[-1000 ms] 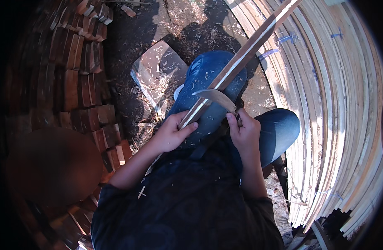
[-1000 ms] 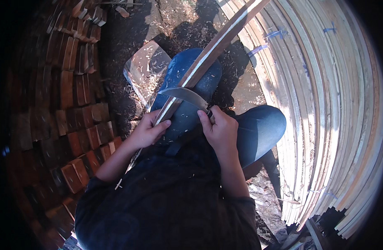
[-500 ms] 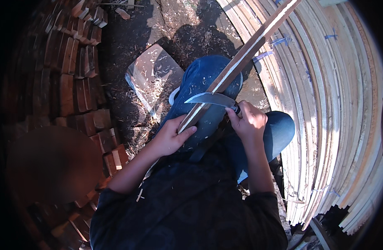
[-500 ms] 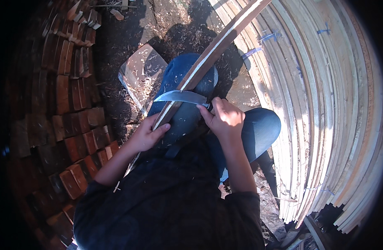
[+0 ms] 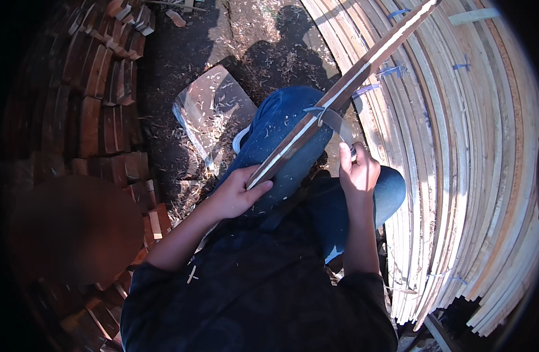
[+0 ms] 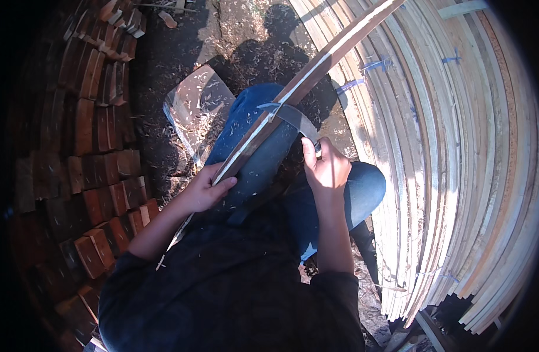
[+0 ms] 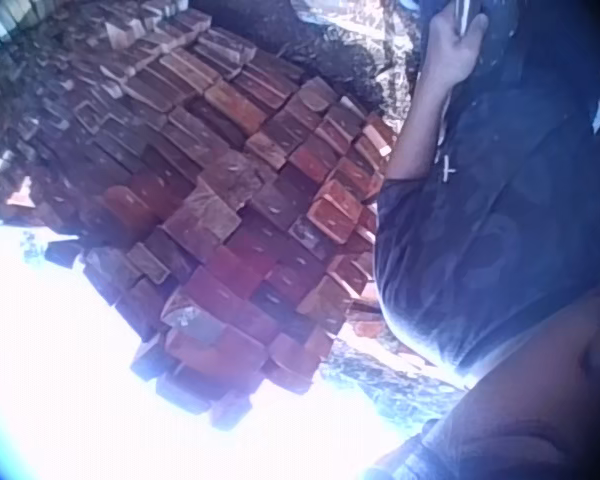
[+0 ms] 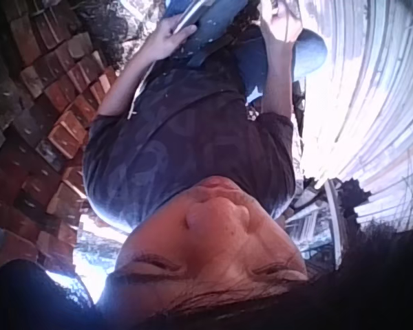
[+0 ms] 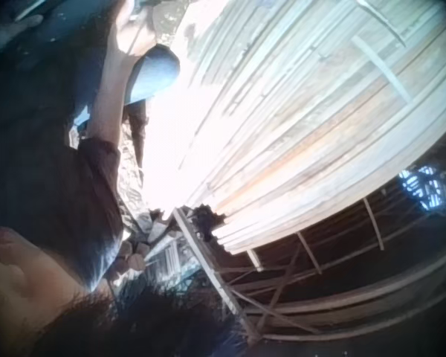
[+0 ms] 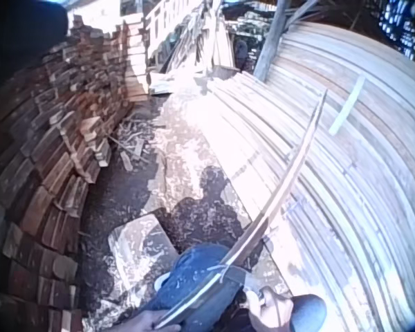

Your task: The person holds a long wooden stick on their lap and uses a curved knife to shave off thin strips of wood along its length. The person repeatedly shaves the stick, creating wood shavings that fall onto their lap and the ground.

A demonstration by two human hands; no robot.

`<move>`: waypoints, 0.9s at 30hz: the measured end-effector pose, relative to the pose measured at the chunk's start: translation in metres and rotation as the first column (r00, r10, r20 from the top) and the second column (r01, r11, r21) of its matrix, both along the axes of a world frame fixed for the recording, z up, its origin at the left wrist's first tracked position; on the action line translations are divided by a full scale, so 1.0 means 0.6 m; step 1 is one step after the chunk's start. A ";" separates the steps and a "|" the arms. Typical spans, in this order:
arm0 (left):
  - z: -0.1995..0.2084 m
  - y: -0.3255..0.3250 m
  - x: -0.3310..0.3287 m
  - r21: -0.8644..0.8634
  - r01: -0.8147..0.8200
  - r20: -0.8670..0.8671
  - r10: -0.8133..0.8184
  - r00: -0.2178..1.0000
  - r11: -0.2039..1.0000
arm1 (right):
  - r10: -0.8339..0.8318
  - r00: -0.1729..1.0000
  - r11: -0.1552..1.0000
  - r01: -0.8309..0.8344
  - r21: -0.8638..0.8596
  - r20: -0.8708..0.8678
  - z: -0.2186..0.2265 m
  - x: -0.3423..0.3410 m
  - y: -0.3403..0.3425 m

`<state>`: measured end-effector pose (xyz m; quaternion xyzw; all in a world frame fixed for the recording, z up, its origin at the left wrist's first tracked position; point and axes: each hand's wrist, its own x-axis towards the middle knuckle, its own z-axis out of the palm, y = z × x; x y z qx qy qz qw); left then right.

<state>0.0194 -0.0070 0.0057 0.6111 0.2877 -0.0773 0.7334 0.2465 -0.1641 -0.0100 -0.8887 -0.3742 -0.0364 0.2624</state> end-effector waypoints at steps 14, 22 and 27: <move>0.005 0.001 0.007 0.056 0.026 -0.025 -0.025 0.999 0.998 | 0.136 0.990 0.990 -0.136 -0.041 -0.023 0.047 -0.010 0.045; 0.006 0.000 0.012 0.039 -0.004 -0.027 0.005 1.000 0.999 | 0.219 0.947 0.975 -0.204 -0.085 0.237 0.043 0.062 0.057; 0.006 0.005 0.015 0.023 0.041 -0.059 -0.039 0.997 0.999 | 0.247 0.937 0.966 -0.217 -0.140 0.248 0.042 0.087 0.045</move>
